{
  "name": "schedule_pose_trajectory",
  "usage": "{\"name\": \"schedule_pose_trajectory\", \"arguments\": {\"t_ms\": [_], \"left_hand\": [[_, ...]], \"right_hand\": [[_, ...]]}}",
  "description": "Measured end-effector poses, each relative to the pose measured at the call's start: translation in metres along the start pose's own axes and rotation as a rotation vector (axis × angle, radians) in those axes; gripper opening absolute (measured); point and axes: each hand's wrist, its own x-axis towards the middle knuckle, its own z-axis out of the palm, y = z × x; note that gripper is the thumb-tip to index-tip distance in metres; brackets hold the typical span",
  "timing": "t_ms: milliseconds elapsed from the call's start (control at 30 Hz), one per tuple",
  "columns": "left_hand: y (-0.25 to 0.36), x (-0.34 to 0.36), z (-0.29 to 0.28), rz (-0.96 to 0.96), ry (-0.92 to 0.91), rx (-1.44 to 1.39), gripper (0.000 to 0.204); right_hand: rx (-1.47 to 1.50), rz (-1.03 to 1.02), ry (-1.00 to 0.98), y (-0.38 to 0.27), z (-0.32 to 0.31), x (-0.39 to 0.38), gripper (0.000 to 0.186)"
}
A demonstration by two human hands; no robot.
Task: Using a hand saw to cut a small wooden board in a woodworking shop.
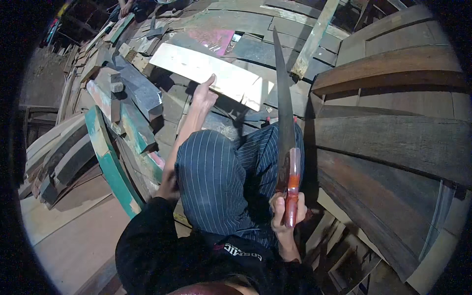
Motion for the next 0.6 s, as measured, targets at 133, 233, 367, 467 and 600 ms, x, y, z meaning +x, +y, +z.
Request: {"name": "schedule_pose_trajectory", "arguments": {"t_ms": [133, 233, 367, 467, 600], "left_hand": [[0.012, 0.017, -0.045, 0.044, 0.076, 0.056, 0.036], [0.014, 0.034, -0.064, 0.050, 0.094, 0.054, 0.035], [0.022, 0.042, -0.074, -0.032, 0.131, 0.293, 0.039], [0.037, 0.036, -0.073, -0.016, 0.229, 0.680, 0.041], [0.047, 0.026, -0.066, 0.005, 0.215, 0.802, 0.044]], "right_hand": [[0.020, 0.064, -0.054, 0.004, 0.004, -0.003, 0.023], [-0.259, -0.093, -0.085, 0.010, 0.006, 0.000, 0.020], [-0.419, -0.317, -0.154, 0.027, 0.014, 0.018, 0.019], [-0.356, -0.343, -0.223, 0.037, 0.020, 0.034, 0.017], [-0.151, -0.210, -0.288, 0.042, 0.029, 0.051, 0.015]]}}
